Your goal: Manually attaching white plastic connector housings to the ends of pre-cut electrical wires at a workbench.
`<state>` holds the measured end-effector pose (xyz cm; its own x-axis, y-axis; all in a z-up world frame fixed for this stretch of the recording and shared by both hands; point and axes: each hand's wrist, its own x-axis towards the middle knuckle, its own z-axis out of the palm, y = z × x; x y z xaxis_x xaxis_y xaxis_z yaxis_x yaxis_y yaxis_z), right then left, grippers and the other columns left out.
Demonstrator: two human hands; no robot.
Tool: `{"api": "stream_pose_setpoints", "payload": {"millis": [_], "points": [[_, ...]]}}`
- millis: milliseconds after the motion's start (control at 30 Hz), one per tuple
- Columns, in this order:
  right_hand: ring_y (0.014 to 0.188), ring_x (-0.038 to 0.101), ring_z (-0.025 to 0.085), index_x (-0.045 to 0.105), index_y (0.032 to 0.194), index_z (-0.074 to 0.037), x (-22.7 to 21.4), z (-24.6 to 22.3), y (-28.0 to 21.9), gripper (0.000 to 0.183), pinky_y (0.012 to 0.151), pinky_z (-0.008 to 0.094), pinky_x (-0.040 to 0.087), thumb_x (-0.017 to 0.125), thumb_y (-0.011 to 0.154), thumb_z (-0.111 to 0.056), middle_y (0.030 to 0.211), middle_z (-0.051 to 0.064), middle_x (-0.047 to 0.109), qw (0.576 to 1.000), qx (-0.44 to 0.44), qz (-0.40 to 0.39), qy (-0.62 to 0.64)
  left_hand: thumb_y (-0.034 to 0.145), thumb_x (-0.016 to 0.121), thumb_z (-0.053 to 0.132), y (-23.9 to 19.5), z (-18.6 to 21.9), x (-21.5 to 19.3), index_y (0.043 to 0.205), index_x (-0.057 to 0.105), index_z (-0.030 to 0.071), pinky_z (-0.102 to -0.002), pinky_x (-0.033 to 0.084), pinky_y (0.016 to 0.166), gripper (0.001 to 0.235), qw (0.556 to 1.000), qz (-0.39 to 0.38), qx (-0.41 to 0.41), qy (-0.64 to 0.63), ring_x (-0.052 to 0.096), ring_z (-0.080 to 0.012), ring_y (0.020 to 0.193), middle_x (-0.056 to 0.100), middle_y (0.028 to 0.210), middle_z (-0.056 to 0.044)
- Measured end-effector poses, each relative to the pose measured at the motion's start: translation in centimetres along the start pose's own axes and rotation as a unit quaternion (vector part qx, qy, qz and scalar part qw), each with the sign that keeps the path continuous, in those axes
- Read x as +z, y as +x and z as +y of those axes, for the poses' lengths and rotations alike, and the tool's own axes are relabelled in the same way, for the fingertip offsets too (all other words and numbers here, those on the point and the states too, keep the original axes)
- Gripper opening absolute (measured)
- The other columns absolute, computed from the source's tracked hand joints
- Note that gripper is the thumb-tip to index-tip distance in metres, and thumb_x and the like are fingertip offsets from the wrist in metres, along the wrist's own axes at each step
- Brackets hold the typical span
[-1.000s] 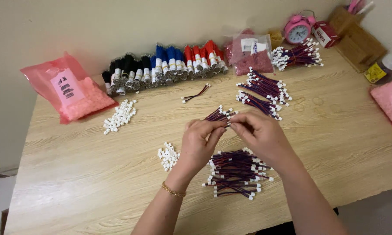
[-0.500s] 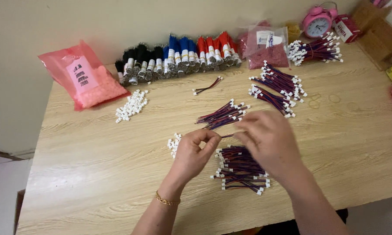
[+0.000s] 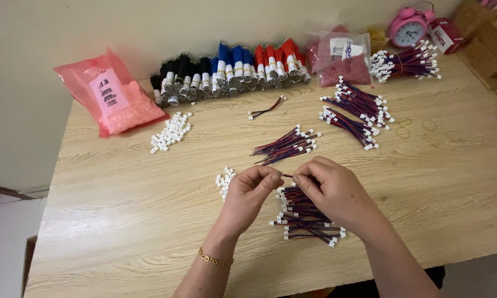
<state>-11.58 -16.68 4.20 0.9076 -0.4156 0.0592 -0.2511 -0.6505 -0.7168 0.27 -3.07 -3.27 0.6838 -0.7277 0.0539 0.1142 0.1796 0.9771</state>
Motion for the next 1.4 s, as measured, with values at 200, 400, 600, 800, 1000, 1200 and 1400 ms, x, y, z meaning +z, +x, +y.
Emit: {"api": "stream_pose_setpoints", "payload": {"millis": [200,400,600,800,1000,1200,1400], "points": [[0.075,0.068,0.027,0.072,0.089,-0.008,0.3,0.8,0.0,0.012,0.072,0.038,0.053,0.061,0.089,-0.014,0.071,0.011,0.066,0.999,-0.010,0.008,0.036,0.090,0.069,0.014,0.0,-0.3,0.1,0.092,0.071,0.000,-0.030,0.052,0.077,0.014,1.000,0.005,0.007,0.004,0.060,-0.0126,0.077,0.069,0.074,-0.009],[0.071,0.062,0.016,0.072,0.100,-0.006,2.5,1.1,-0.5,0.014,0.070,0.034,0.052,0.064,0.089,-0.011,0.070,0.009,0.067,0.980,0.018,0.115,0.163,0.099,0.051,0.011,-1.1,0.8,1.9,0.092,0.063,0.000,-0.035,0.048,0.077,0.018,0.998,0.054,0.008,0.021,0.056,-0.0220,0.077,0.062,0.075,-0.012],[0.083,0.068,0.014,0.074,0.094,-0.014,4.1,0.2,-3.6,0.016,0.075,0.029,0.049,0.061,0.086,-0.021,0.087,-0.001,0.072,0.998,0.033,0.043,0.031,0.093,0.050,0.005,-5.3,2.3,1.4,0.089,0.053,0.008,-0.037,0.039,0.078,0.006,0.897,0.075,0.240,0.364,0.057,-0.0223,0.076,0.060,0.082,-0.006],[0.079,0.064,0.012,0.067,0.092,-0.014,6.0,1.6,-7.7,0.009,0.071,0.024,0.047,0.062,0.086,-0.019,0.089,-0.001,0.061,0.995,-0.097,0.000,-0.014,0.093,0.055,0.010,-9.9,3.9,0.4,0.088,0.053,0.010,-0.036,0.035,0.078,0.006,0.871,0.054,0.263,0.413,0.054,-0.0211,0.073,0.061,0.083,-0.002],[0.070,0.064,0.009,0.069,0.093,-0.013,6.0,1.6,-8.3,0.013,0.064,0.022,0.048,0.063,0.085,-0.022,0.084,-0.001,0.065,0.994,-0.102,0.009,0.041,0.095,0.056,0.016,-10.4,3.2,-0.3,0.091,0.057,0.012,-0.036,0.037,0.076,0.005,0.898,0.036,0.213,0.384,0.057,-0.0208,0.073,0.062,0.083,0.000],[0.070,0.060,0.009,0.071,0.085,-0.009,5.7,2.3,-7.1,0.009,0.067,0.023,0.045,0.064,0.085,-0.015,0.077,0.000,0.066,0.992,0.037,0.061,0.106,0.087,0.067,0.014,-7.3,-0.8,-5.8,0.111,0.063,0.005,-0.035,0.048,0.068,0.026,0.910,0.088,0.144,0.379,0.064,-0.0188,0.072,0.069,0.083,-0.004],[0.072,0.061,0.008,0.071,0.087,-0.009,5.9,2.9,-5.0,0.008,0.067,0.022,0.047,0.067,0.085,-0.015,0.079,-0.001,0.066,0.990,0.036,0.046,0.130,0.086,0.067,0.030,-1.7,-3.6,-8.2,0.100,0.071,0.019,-0.041,0.036,0.076,0.018,0.787,0.086,0.158,0.590,0.056,-0.0266,0.085,0.063,0.093,-0.003]]}}
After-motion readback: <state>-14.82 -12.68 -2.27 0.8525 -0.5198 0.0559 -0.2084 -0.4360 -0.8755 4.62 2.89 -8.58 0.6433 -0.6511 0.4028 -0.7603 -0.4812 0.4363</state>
